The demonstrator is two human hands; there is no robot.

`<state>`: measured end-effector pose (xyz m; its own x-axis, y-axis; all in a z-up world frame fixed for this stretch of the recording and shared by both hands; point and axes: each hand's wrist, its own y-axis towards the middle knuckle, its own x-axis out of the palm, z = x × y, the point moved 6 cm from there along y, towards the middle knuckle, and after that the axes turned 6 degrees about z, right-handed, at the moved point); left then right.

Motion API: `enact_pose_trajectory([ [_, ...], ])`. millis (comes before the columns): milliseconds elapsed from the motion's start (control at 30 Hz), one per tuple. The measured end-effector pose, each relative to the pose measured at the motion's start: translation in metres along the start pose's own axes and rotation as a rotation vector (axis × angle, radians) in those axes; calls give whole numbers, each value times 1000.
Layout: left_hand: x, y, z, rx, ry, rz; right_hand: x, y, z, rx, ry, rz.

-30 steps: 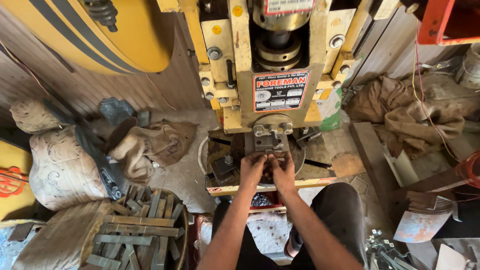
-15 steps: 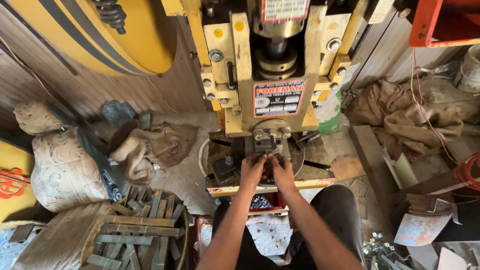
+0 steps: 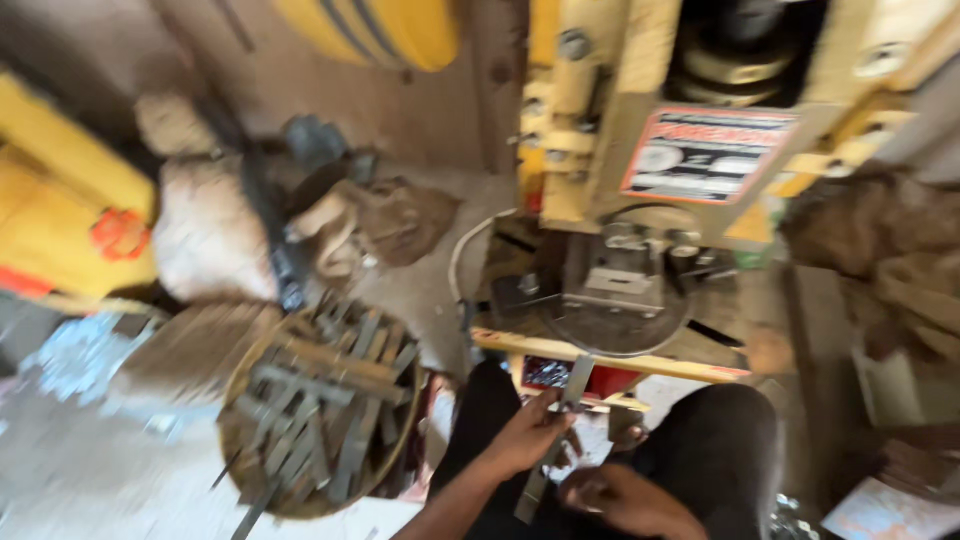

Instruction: The person repeatedly picks up metal strips from a basket, places them into a hydraulic press, and operates the machine to process them. The person then removes the processed strips and places them back into the basket, continuing this cycle throughout the video.

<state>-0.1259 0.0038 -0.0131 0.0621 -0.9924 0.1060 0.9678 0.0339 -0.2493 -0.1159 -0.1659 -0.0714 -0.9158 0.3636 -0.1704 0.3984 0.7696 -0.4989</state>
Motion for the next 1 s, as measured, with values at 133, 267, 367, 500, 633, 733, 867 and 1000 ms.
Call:
enact_pose_trajectory([
  [133, -87, -87, 7, -114, 850, -17, -46, 14, 2, -71, 102, 302],
  [267, -165, -175, 24, -464, 1187, 151, -61, 26, 0, -26, 198, 329],
  [367, -213, -181, 40, -524, 1195, 338, -58, 34, -9, 6, 154, 304],
  [500, -276, -150, 38, -429, 1294, 698, -35, 39, -28, -17, 109, 238],
  [633, -301, -137, 26, -141, 1412, 747, -26, 30, -29, -8, 73, 218],
  [733, -295, -134, 27, -11, 1371, 705, -33, 21, -13, -59, 193, 224],
  [867, -256, -137, 82, 369, 1177, 776, -45, 21, 9, 45, 243, 249],
  [1000, -216, -133, 116, 622, 693, 974, -46, 12, -2, -35, 154, 276],
])
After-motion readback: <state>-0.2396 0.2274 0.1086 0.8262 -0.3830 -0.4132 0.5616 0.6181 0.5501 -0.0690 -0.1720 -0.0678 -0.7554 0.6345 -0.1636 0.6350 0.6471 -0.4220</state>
